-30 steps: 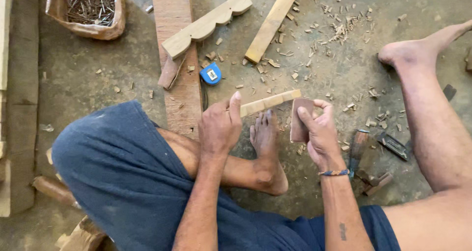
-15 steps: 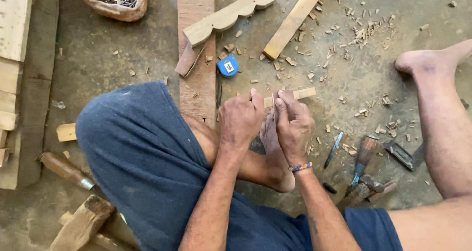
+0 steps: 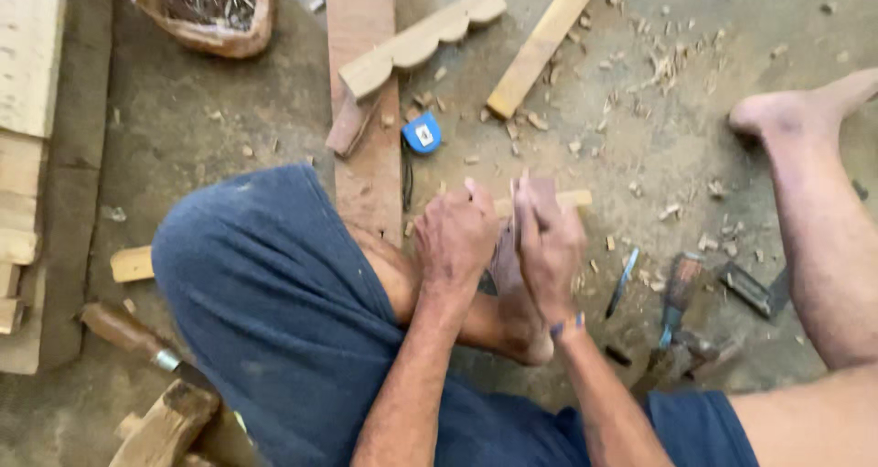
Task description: The person sands a carved wooden piece by rubbing sandpaper along its edges and surfaces while turning the wood piece by hand.
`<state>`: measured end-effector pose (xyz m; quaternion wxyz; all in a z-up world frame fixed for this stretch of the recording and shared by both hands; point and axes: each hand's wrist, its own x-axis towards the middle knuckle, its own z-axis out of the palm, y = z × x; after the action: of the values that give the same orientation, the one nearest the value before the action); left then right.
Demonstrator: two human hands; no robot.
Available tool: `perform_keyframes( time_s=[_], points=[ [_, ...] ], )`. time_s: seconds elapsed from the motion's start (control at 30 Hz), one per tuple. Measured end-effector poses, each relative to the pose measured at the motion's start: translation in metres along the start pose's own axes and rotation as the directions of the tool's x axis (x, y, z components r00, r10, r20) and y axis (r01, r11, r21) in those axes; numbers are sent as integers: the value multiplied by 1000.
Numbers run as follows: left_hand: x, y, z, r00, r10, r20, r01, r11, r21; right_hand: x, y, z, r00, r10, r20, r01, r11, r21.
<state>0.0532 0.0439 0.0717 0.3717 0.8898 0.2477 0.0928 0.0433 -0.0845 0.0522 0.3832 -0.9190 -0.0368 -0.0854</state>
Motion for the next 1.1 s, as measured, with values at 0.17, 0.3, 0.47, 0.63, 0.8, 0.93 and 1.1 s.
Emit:
perform_keyframes(
  time_s=[0.17, 0.3, 0.47, 0.63, 0.8, 0.93, 1.1],
  points=[
    [-6, -9, 4, 996, 79, 42, -80, 997, 23, 5, 2, 11, 997, -74, -10, 75, 996, 54],
    [-6, -2, 3, 991, 135, -22, -135, 991, 6, -1, 1, 0, 1000, 23, 8, -23, 1000, -5],
    [-9, -17, 9, 960, 280, 11, -279, 955, 96, -3, 7, 0, 986, 131, 104, -152, 963, 224],
    [-26, -10, 15, 973, 216, -78, -215, 976, 19, -8, 1, -11, 969, 209, 129, -232, 953, 198],
    [-30, -15, 16, 943, 330, -40, -327, 943, 64, 6, -1, -13, 969, 188, 161, -214, 964, 156],
    [-34, -5, 12, 961, 269, -62, -265, 962, 63, -4, -6, -19, 955, 251, 157, -258, 966, 23],
    [-36, 1, 5, 953, 293, -79, -288, 955, 67, 27, 1, -18, 952, 246, 185, -248, 969, -12]
  ],
)
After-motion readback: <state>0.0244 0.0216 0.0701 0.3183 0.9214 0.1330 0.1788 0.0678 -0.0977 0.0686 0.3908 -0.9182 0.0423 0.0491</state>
